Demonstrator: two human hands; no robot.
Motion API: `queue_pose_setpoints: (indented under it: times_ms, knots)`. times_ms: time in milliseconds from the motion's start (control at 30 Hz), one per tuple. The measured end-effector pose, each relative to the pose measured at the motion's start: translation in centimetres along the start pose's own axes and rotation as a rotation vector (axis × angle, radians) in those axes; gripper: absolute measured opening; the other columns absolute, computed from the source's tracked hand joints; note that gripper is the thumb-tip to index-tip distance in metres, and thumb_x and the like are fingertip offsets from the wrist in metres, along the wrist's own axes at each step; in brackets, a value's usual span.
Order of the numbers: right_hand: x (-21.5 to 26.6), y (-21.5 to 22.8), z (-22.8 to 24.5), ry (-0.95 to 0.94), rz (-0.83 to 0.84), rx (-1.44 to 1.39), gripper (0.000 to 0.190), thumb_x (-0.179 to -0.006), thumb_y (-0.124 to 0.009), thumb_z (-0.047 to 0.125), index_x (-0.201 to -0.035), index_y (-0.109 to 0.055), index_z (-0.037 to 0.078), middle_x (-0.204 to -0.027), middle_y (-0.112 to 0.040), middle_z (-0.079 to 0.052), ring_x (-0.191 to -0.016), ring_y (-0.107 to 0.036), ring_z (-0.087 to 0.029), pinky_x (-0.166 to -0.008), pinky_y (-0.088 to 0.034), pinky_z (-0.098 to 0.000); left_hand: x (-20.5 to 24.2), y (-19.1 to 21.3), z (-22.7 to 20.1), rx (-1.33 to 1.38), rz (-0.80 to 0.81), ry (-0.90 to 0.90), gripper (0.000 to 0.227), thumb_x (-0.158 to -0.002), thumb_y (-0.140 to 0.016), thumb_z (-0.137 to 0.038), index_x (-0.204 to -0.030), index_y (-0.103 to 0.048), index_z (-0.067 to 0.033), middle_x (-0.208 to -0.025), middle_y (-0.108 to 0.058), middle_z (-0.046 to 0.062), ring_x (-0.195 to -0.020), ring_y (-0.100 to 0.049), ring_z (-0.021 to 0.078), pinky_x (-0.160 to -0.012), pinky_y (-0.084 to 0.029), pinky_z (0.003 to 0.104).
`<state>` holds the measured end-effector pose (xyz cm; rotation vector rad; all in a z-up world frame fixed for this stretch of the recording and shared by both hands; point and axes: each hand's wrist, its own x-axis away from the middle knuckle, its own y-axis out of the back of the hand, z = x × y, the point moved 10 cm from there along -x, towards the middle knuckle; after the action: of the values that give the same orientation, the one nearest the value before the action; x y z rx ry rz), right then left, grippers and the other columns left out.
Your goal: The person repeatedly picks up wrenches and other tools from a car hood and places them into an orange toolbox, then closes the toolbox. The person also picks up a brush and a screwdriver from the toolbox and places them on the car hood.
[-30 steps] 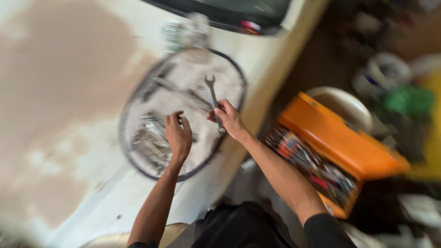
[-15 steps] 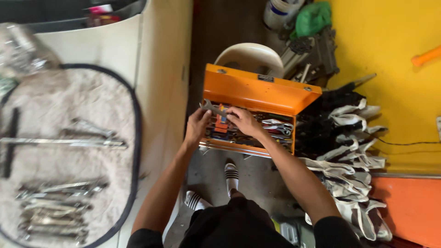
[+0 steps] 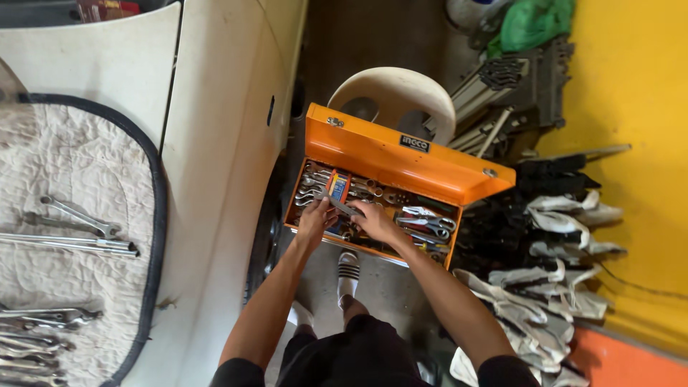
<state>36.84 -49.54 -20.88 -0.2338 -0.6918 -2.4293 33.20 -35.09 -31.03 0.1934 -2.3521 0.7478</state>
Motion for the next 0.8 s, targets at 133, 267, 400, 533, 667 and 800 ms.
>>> queue_pose_setpoints:
  times_ms: [133, 267, 400, 533, 667, 800]
  knots:
    - [-2.3, 0.2, -0.4, 0.052, -0.022, 0.02, 0.034, -0.092, -0.067, 0.008, -0.126, -0.066, 0.007, -0.095, -0.074, -0.016, -0.081, -0.073, -0.027, -0.072, -0.057, -0.0383, -1.3, 1.0, -0.2, 0.021, -0.06, -0.075, 0.03, -0.104, -0.052, -0.03, -0.122, -0.061, -0.0078, -0.11, -0.071, 0.002, -0.1, -0.071, 0.0143, -0.084, -0.052, 0.032]
    - [-3.3, 0.1, -1.1, 0.214, -0.069, 0.131, 0.035, -0.089, -0.07, 0.009, -0.124, -0.066, 0.004, -0.111, -0.071, -0.021, -0.104, -0.069, -0.04, -0.087, -0.054, -0.0457, -3.0, 2.4, 0.2, 0.008, -0.181, -0.13, 0.03, -0.106, -0.053, -0.028, -0.123, -0.062, -0.0059, -0.109, -0.07, 0.007, -0.094, -0.069, 0.0154, -0.079, -0.055, 0.032]
    - [-3.7, -0.2, -4.8, 0.23, -0.139, 0.211, 0.031, -0.089, -0.066, 0.008, -0.12, -0.066, 0.003, -0.112, -0.07, -0.023, -0.106, -0.065, -0.044, -0.09, -0.052, -0.0491, -4.0, 2.2, 2.9, 0.01, -0.17, -0.037, 0.029, -0.102, -0.055, -0.025, -0.124, -0.063, -0.0091, -0.108, -0.073, 0.008, -0.09, -0.067, 0.0143, -0.073, -0.049, 0.03]
    - [-4.6, 2.7, -8.0, 0.198, -0.304, 0.26, 0.029, -0.092, -0.062, 0.007, -0.121, -0.064, 0.002, -0.113, -0.068, -0.025, -0.103, -0.065, -0.044, -0.089, -0.051, -0.05, -4.9, 2.7, 1.1, -0.637, -0.302, -0.206, 0.039, -0.087, -0.065, -0.024, -0.122, -0.063, -0.0079, -0.113, -0.071, 0.007, -0.088, -0.072, 0.0238, -0.076, -0.057, 0.038]
    - [-6.3, 4.5, -11.1, 0.012, -0.254, 0.209, 0.027, -0.095, -0.06, 0.007, -0.122, -0.062, 0.004, -0.108, -0.068, -0.023, -0.099, -0.067, -0.042, -0.089, -0.05, -0.0496, -5.6, 3.2, 0.7, -0.991, -0.468, -0.43, 0.038, -0.084, -0.066, -0.02, -0.114, -0.066, 0.0031, -0.107, -0.071, 0.023, -0.101, -0.067, 0.0393, -0.091, -0.053, 0.048]
    - [-7.0, 4.2, -9.6, 0.098, -0.216, 0.235, 0.023, -0.095, -0.065, 0.009, -0.117, -0.061, 0.003, -0.103, -0.069, -0.023, -0.1, -0.066, -0.042, -0.086, -0.05, -0.0495, -6.1, 7.4, 3.8, -0.971, -0.778, -0.266, 0.044, -0.085, -0.065, -0.016, -0.119, -0.057, 0.0106, -0.113, -0.062, 0.034, -0.101, -0.063, 0.047, -0.09, -0.051, 0.051]
